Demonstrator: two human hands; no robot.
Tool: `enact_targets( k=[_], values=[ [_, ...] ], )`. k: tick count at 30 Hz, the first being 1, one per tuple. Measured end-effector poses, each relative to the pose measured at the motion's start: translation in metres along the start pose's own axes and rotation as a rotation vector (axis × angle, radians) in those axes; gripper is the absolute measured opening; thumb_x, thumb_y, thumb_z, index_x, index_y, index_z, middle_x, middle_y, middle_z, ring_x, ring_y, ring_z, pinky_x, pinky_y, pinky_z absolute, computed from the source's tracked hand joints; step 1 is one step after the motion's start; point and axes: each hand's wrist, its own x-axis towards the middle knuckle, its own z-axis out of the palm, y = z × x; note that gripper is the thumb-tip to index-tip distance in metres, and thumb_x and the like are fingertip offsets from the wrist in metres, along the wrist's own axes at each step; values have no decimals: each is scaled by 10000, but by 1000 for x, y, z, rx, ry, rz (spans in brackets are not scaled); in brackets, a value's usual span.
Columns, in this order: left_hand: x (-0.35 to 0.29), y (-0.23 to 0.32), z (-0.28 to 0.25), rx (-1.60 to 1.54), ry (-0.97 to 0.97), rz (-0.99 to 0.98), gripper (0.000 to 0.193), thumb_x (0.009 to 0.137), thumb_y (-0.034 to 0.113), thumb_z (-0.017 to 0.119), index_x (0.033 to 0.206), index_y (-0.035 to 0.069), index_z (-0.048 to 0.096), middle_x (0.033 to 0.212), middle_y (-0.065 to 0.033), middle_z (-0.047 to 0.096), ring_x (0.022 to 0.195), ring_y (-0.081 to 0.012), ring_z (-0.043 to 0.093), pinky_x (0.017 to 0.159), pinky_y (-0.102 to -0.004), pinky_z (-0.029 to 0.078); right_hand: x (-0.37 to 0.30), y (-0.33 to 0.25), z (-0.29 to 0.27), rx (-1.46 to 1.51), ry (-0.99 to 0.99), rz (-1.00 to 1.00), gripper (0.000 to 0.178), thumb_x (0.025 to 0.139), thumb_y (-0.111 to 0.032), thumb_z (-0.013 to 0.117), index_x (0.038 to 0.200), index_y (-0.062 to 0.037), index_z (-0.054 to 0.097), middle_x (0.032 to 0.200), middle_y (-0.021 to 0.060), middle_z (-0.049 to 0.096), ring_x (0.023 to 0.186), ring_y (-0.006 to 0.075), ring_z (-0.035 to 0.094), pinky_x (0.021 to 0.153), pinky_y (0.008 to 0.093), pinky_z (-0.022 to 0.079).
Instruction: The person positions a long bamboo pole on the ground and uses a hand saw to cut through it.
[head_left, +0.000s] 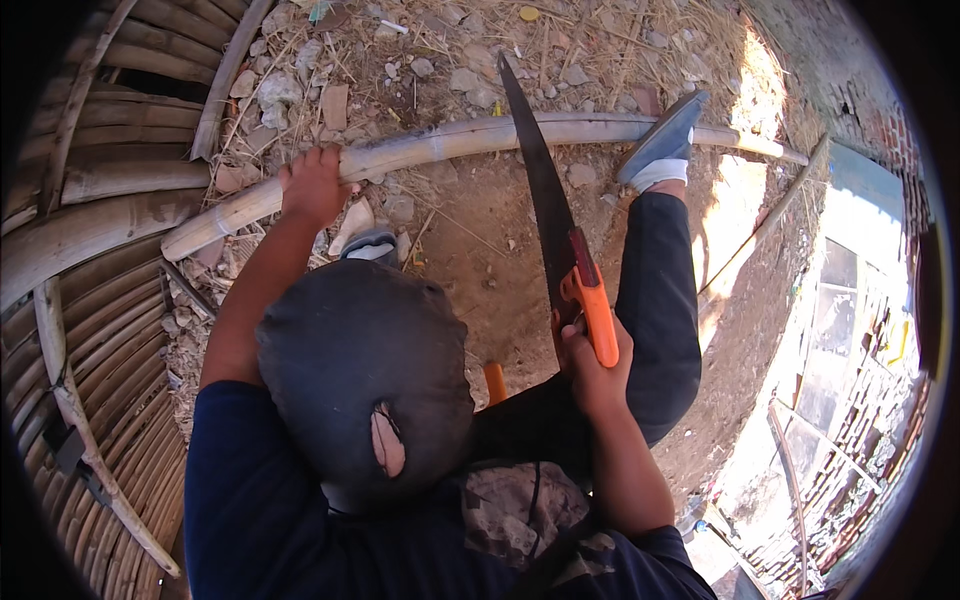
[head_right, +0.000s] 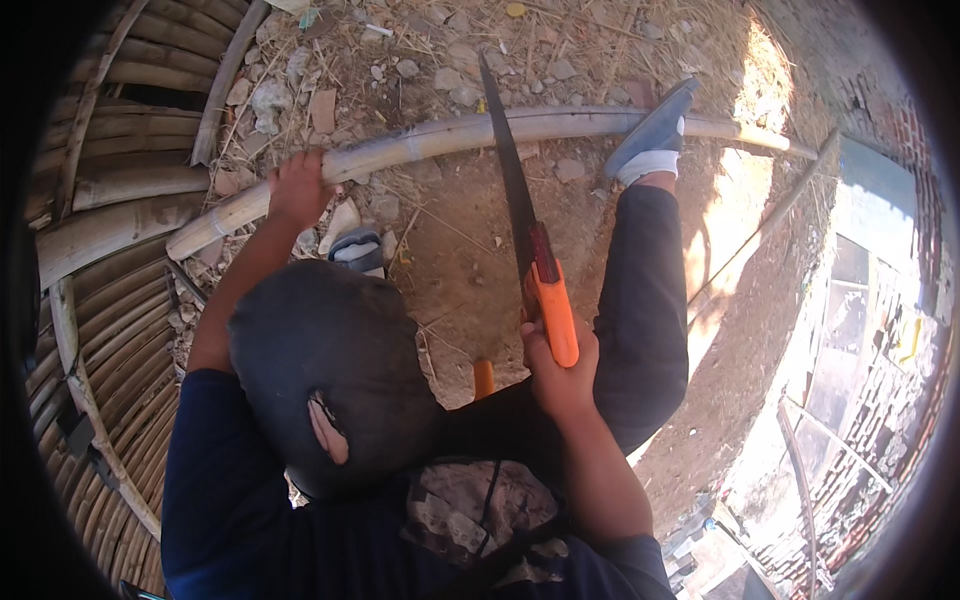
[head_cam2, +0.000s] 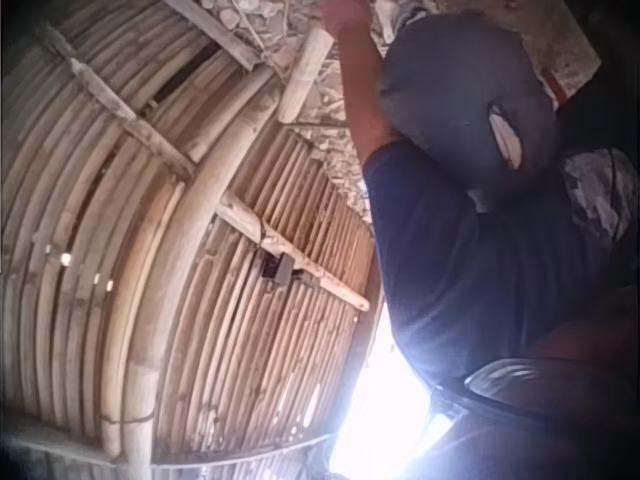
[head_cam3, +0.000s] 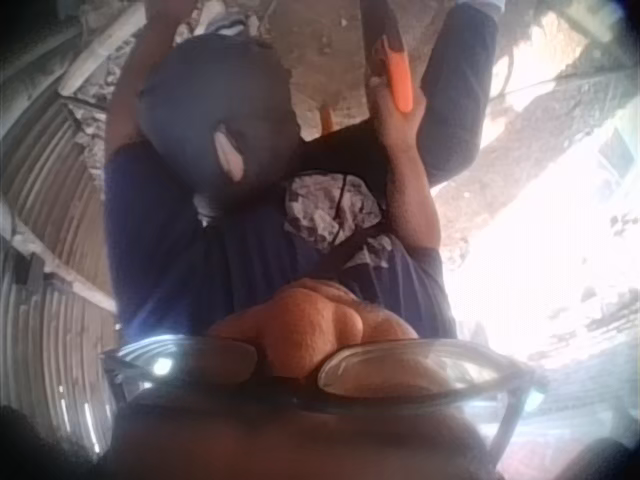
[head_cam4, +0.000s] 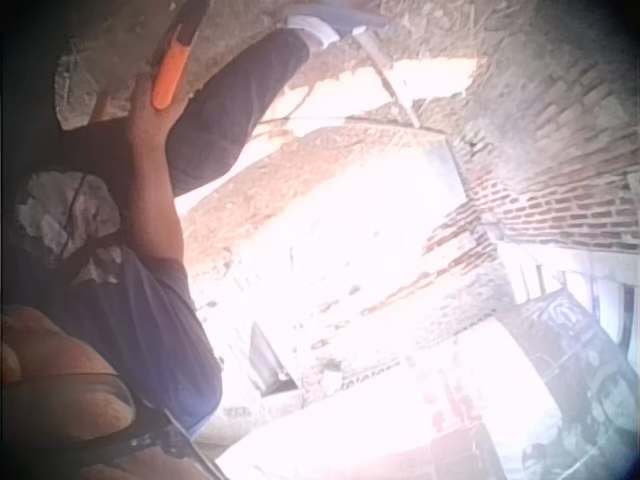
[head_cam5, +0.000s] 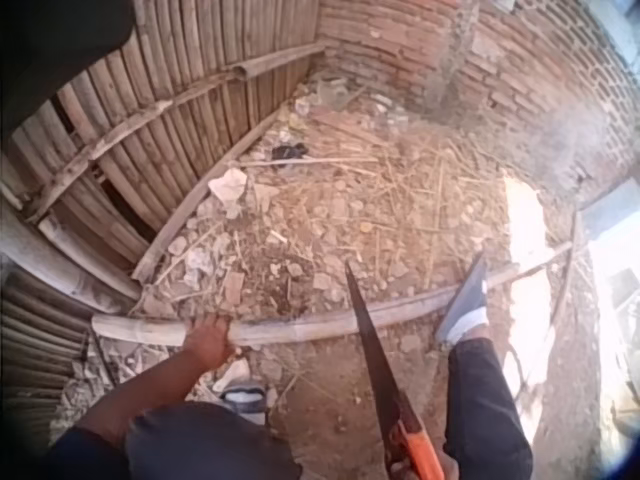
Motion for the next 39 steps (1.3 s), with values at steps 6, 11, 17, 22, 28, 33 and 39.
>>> enact_targets(
  k=[6, 11, 17, 22, 28, 33, 39],
  values=[
    [0, 0, -1, 13, -5, 2, 756, 915, 450, 746, 1530, 153, 422, 1466, -117, 498, 1395, -338, 445, 1164, -607, 264, -20, -3, -4, -58, 68, -9, 114, 900, -76, 661, 910, -43, 552, 720, 5, 567, 575, 81, 530, 569, 234, 442],
    [1, 0, 2, 3, 4, -1, 761, 912, 445, 748, 1529, 147, 419, 1465, -118, 497, 1403, -347, 434, 1169, -610, 259, -2, 11, 3, -97, 41, -69, 109, 936, -80, 664, 986, -16, 592, 766, -6, 586, 600, 60, 526, 573, 241, 439],
    [1, 0, -1, -2, -15, 4, 755, 913, 439, 747, 1527, 148, 418, 1463, -119, 495, 1401, -349, 433, 1170, -603, 258, 2, -4, 13, -18, 48, -69, 96, 929, -74, 658, 960, -17, 587, 734, 0, 574, 587, 63, 523, 560, 251, 442],
    [0, -1, 5, 23, 39, 3, 753, 902, 433, 769, 1518, 180, 417, 1446, -112, 499, 1385, -327, 457, 1171, -581, 275, -1, 0, 2, -17, 34, -61, 105, 920, -77, 666, 943, -24, 579, 740, -1, 581, 593, 70, 530, 566, 254, 447],
    [0, 0, 2, -9, 30, 2, 751, 899, 422, 775, 1515, 183, 418, 1441, -114, 506, 1379, -335, 464, 1176, -579, 271, -8, 2, -3, -69, 47, -37, 105, 922, -79, 666, 917, -33, 571, 739, 0, 584, 607, 72, 544, 577, 257, 454],
    [-2, -1, 4, 4, 52, 5, 745, 900, 420, 776, 1512, 183, 422, 1434, -116, 514, 1373, -339, 471, 1170, -581, 276, -28, -5, -12, -85, 26, -16, 109, 922, -80, 664, 934, -24, 571, 742, 1, 583, 615, 72, 549, 594, 247, 455],
    [0, 0, 1, 3, 23, -6, 741, 905, 420, 771, 1513, 182, 421, 1440, -117, 506, 1376, -338, 466, 1168, -584, 279, -39, -10, -18, 14, -25, -32, 116, 926, -86, 663, 936, -22, 567, 745, 3, 580, 619, 73, 552, 594, 248, 451]
  ],
)
